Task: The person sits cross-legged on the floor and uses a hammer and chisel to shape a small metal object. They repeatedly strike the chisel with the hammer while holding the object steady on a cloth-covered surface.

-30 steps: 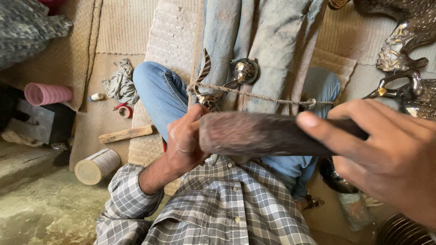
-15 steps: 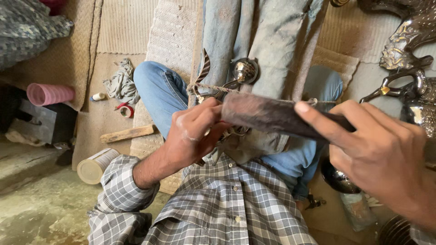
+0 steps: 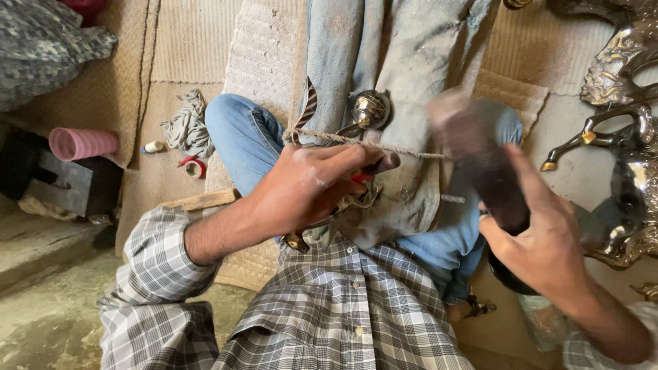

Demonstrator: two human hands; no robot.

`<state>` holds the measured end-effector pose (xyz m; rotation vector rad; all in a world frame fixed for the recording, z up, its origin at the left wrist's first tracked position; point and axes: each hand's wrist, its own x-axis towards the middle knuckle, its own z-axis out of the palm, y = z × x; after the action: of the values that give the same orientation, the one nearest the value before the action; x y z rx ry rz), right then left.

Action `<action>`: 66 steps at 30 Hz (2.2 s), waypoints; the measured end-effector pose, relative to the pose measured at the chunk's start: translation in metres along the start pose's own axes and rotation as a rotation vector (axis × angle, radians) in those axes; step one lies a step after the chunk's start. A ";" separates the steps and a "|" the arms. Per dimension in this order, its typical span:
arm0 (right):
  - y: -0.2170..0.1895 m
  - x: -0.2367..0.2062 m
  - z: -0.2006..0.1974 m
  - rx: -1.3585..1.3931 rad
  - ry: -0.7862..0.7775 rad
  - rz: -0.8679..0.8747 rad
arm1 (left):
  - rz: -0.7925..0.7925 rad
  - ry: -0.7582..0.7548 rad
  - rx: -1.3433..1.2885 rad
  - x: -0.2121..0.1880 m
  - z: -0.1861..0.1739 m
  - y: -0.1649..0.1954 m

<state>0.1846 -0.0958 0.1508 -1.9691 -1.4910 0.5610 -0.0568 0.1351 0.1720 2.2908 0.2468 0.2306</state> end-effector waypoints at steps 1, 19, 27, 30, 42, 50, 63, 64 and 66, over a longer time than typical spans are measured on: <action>0.001 -0.003 0.003 -0.037 0.024 -0.018 | -0.002 -0.025 -0.006 0.003 0.001 -0.002; 0.001 -0.081 0.074 0.343 0.217 0.385 | 0.149 -0.396 -0.071 0.032 0.011 -0.016; -0.005 -0.102 0.098 0.451 0.362 0.384 | 0.288 -0.398 -0.101 0.041 0.006 -0.020; -0.005 -0.106 0.104 0.309 0.263 0.430 | 0.150 -0.467 -0.099 0.047 0.003 -0.022; -0.005 -0.114 0.120 0.535 0.401 0.490 | 0.162 -0.529 -0.159 0.064 0.010 -0.018; -0.008 -0.117 0.120 0.881 0.545 0.341 | 0.235 -0.633 -0.224 0.072 0.015 -0.030; -0.008 -0.113 0.117 0.633 0.337 0.556 | 0.106 -0.677 -0.159 0.078 0.009 -0.017; -0.008 -0.113 0.116 0.754 0.402 0.528 | 0.111 -0.670 -0.145 0.077 0.009 -0.017; -0.008 -0.114 0.115 0.765 0.380 0.504 | 0.115 -0.659 -0.152 0.078 0.008 -0.016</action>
<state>0.0720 -0.1793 0.0692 -1.6701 -0.4252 0.7671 0.0186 0.1592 0.1610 2.1013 -0.2343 -0.4330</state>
